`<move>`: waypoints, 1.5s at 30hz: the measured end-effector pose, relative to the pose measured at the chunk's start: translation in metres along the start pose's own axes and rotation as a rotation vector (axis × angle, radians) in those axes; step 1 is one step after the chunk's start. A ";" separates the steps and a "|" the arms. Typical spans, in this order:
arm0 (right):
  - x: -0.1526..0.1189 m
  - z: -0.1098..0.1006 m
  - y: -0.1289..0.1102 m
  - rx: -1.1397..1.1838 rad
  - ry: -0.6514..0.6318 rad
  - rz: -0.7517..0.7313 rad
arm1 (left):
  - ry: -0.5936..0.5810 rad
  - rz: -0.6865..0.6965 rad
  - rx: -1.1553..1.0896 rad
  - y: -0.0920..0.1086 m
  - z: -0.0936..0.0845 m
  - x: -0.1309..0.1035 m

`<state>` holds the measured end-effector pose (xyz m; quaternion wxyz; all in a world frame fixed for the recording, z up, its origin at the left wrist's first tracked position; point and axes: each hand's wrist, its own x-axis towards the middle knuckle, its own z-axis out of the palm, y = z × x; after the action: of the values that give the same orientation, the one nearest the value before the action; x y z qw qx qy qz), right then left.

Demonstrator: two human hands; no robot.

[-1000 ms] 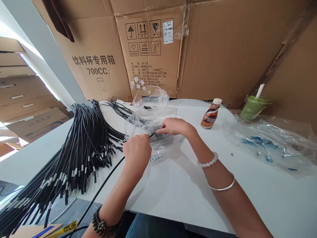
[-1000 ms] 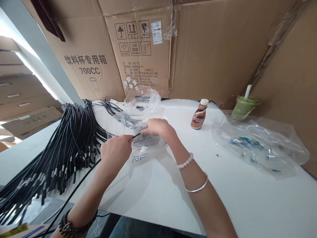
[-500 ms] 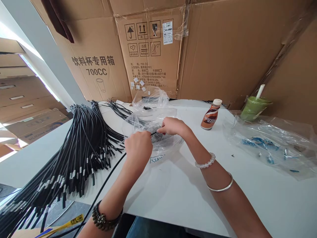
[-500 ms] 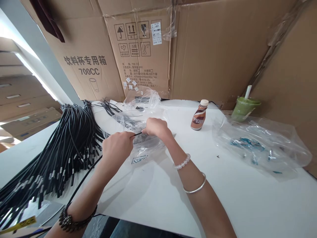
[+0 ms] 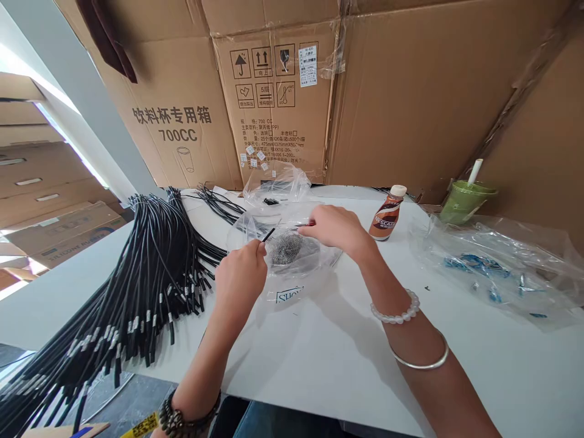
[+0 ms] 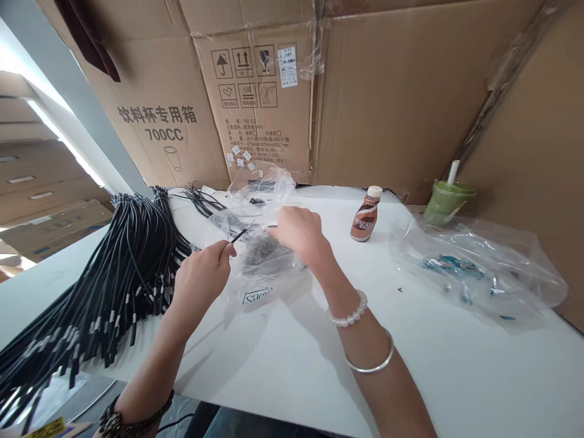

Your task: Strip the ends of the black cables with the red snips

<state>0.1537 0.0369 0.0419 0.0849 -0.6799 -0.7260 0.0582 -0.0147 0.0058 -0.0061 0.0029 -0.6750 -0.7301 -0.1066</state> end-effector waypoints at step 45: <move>-0.013 0.074 0.001 -0.042 0.088 -0.143 | -0.342 0.267 -0.108 -0.015 0.009 0.020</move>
<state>0.1403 0.0262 -0.0309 0.1064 -0.6298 -0.7694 0.0071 -0.0303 0.0255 -0.0144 -0.1430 -0.7731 -0.6173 -0.0279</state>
